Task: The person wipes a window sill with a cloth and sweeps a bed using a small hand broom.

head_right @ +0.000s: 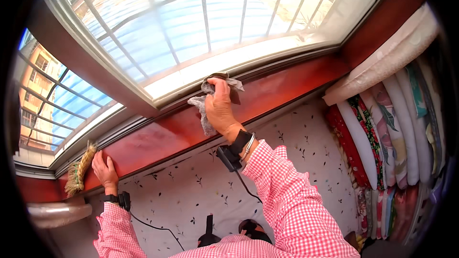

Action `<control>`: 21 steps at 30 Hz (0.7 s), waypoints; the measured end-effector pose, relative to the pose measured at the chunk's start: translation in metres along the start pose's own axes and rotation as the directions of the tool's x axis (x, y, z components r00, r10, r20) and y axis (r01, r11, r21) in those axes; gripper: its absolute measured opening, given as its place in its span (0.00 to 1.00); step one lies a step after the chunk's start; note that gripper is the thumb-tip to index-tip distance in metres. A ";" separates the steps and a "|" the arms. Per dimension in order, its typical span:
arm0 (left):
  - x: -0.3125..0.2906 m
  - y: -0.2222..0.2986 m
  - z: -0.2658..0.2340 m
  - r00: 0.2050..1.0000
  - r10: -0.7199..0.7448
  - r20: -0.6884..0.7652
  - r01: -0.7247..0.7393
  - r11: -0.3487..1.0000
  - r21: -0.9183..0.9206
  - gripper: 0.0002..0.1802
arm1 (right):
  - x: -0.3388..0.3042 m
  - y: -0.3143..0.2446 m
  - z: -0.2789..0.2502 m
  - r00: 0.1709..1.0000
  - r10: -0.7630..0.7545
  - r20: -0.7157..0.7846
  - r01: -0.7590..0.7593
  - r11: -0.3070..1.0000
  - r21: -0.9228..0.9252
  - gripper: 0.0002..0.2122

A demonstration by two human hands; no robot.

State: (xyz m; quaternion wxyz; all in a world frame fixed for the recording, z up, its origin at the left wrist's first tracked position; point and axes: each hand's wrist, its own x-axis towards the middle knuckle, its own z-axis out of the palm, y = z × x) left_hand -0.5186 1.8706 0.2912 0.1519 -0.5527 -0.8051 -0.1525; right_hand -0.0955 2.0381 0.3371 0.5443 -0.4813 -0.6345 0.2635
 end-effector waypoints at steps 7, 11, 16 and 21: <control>0.003 0.009 -0.004 1.000 -0.026 0.013 0.026 1.000 0.003 0.25 | -0.037 -0.048 0.082 0.900 -0.089 0.426 0.195 0.957 -0.213 0.19; 0.005 0.012 0.000 1.000 -0.008 0.025 0.008 1.000 -0.016 0.24 | -0.018 -0.016 0.026 0.814 -0.162 0.558 0.379 0.875 -0.300 0.20; 0.001 -0.001 0.007 0.999 -0.008 0.051 0.008 1.000 -0.001 0.24 | 0.016 0.052 -0.087 0.883 -0.140 0.448 0.417 0.672 -0.612 0.18; -0.001 -0.022 0.008 0.998 0.001 0.067 -0.002 1.000 0.023 0.24 | 0.059 0.111 -0.194 0.982 -0.075 0.173 0.184 0.575 -0.797 0.18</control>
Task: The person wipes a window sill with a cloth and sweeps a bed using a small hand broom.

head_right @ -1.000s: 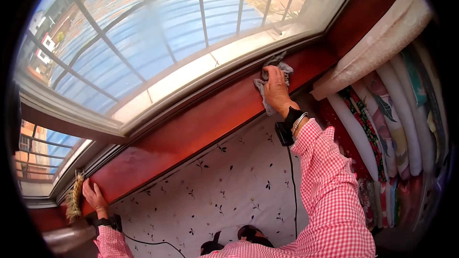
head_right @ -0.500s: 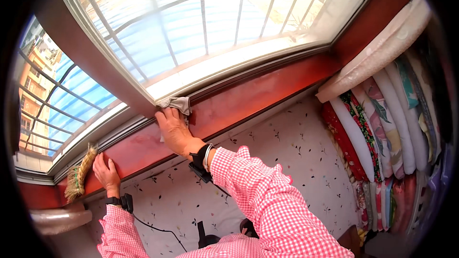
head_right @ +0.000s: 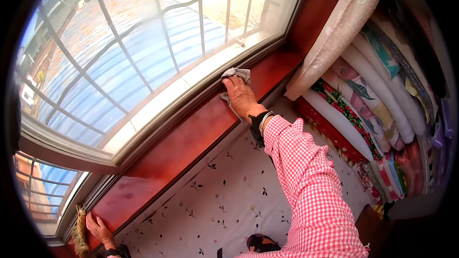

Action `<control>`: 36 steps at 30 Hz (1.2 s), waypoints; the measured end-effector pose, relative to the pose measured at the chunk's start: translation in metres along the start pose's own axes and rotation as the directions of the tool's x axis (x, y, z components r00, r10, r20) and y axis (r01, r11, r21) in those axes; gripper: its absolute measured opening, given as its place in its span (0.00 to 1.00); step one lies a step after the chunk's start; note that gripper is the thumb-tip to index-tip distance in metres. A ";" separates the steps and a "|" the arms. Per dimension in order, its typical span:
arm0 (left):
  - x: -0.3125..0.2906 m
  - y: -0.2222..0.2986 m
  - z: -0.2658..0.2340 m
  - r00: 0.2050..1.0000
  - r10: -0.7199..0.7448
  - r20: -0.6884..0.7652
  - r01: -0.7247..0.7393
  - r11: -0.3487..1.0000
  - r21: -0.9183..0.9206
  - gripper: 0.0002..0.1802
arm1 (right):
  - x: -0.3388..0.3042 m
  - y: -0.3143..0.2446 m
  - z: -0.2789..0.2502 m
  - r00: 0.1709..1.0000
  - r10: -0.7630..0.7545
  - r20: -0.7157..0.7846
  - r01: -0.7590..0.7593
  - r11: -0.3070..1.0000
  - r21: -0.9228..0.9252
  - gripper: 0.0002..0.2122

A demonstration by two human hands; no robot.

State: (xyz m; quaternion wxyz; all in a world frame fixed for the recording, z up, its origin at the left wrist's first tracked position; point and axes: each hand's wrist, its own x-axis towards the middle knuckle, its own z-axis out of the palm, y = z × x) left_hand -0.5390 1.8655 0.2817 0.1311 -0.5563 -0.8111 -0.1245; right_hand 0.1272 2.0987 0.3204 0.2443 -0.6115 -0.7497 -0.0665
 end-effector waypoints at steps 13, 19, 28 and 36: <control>0.002 -0.009 0.002 0.998 0.057 -0.022 -0.058 0.998 -0.035 0.24 | 0.027 0.075 -0.002 0.998 0.028 -0.060 -0.033 0.995 -0.093 0.18; 0.001 0.002 -0.009 0.999 0.033 -0.034 -0.034 0.999 -0.023 0.24 | 0.019 0.030 0.020 0.998 0.033 -0.061 -0.042 0.986 -0.159 0.21; 0.002 0.041 -0.022 0.996 -0.034 -0.077 0.031 0.999 -0.029 0.25 | -0.031 -0.137 0.032 0.991 -0.128 0.040 0.118 0.975 0.187 0.24; -0.002 0.051 -0.022 0.989 -0.051 -0.138 0.040 0.996 -0.080 0.26 | -0.058 -0.316 0.038 0.829 -0.554 0.069 0.444 0.730 0.520 0.18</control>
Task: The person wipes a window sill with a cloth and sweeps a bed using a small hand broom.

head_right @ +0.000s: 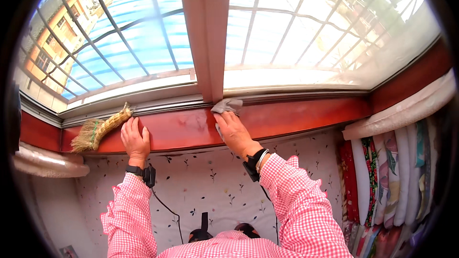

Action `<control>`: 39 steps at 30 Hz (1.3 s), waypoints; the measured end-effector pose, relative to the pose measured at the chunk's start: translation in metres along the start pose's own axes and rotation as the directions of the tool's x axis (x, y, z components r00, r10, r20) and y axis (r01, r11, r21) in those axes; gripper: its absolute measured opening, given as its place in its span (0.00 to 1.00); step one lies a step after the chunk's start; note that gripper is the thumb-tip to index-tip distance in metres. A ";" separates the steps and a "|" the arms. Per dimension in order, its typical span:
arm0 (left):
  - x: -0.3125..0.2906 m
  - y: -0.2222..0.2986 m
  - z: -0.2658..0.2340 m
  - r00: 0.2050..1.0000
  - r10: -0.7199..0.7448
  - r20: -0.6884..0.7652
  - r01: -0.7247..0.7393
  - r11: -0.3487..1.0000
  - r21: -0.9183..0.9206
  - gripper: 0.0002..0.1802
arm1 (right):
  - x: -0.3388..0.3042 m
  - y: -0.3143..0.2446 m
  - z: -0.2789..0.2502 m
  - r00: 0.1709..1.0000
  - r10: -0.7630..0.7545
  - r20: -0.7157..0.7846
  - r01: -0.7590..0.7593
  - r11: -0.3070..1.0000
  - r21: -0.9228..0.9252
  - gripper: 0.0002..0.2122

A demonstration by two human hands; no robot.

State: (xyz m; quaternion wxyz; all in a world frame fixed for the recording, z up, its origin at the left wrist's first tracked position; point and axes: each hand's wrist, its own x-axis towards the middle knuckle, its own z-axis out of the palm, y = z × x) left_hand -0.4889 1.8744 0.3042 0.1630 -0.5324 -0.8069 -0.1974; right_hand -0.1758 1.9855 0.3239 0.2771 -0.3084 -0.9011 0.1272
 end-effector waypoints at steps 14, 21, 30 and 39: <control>0.001 0.003 -0.007 0.999 -0.031 -0.041 0.028 0.998 -0.059 0.25 | 0.102 -0.068 0.056 0.975 0.156 -0.162 -0.175 0.978 -0.111 0.27; 0.002 0.008 0.000 0.998 -0.018 -0.060 0.014 0.997 -0.077 0.26 | 0.136 -0.090 0.080 0.995 -0.051 -0.088 0.026 0.964 -0.266 0.20; 0.001 0.007 0.000 0.998 -0.026 -0.055 0.022 0.997 -0.078 0.26 | 0.108 -0.070 0.051 0.954 0.256 -0.158 -0.276 0.954 -0.121 0.32; 0.000 0.005 0.000 0.997 -0.031 -0.064 0.026 0.997 -0.071 0.26 | 0.073 -0.064 0.055 0.979 0.167 -0.115 -0.163 0.986 0.042 0.26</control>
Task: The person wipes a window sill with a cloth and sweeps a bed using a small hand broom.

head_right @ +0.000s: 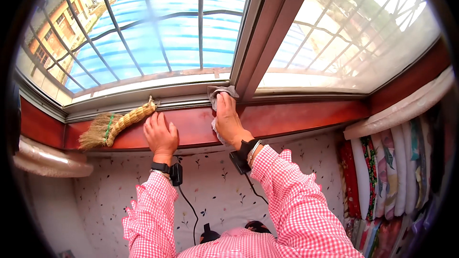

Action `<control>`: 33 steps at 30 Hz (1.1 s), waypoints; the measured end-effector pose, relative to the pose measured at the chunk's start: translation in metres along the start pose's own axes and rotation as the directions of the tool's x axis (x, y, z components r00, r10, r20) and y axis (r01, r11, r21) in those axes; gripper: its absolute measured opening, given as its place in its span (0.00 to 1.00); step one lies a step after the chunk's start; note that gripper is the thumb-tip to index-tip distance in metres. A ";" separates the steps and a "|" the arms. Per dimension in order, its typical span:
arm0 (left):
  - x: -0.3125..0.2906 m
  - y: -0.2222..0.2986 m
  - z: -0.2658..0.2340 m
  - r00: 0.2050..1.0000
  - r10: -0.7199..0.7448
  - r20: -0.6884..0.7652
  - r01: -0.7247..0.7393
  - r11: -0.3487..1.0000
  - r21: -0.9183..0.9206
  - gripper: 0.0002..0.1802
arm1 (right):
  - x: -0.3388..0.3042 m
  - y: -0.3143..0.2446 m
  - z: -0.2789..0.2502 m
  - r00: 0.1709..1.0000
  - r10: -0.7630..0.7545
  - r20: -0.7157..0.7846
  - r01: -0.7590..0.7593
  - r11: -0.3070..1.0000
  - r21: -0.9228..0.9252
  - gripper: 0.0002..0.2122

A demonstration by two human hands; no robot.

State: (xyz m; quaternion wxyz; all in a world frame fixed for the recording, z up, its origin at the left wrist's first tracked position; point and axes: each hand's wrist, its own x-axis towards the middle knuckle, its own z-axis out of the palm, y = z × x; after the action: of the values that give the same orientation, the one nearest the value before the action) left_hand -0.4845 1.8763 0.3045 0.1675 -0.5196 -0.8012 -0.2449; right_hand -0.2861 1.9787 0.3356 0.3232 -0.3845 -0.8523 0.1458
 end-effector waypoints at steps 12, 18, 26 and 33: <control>0.000 0.003 -0.003 1.000 0.003 0.000 -0.003 1.000 0.017 0.24 | 0.043 -0.028 0.058 0.988 -0.102 0.113 0.116 0.986 -0.118 0.14; 0.004 0.004 -0.001 1.000 0.016 -0.006 -0.016 1.000 -0.009 0.22 | 0.054 -0.036 0.064 0.960 -0.240 0.147 0.256 0.961 -0.103 0.11; 0.003 0.008 -0.003 1.000 -0.011 -0.006 0.011 1.000 -0.003 0.22 | 0.001 0.029 -0.001 0.967 -0.238 0.092 0.255 0.881 -0.399 0.14; 0.003 0.003 -0.006 1.000 -0.020 -0.001 0.020 1.000 -0.008 0.23 | 0.017 0.011 -0.004 0.978 -0.169 0.119 0.196 0.943 -0.269 0.13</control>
State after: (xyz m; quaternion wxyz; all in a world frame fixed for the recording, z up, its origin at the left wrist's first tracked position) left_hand -0.4828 1.8758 0.3115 0.1636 -0.5121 -0.8052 -0.2502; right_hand -0.2857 1.9984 0.3405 0.2371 -0.3382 -0.9107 0.0114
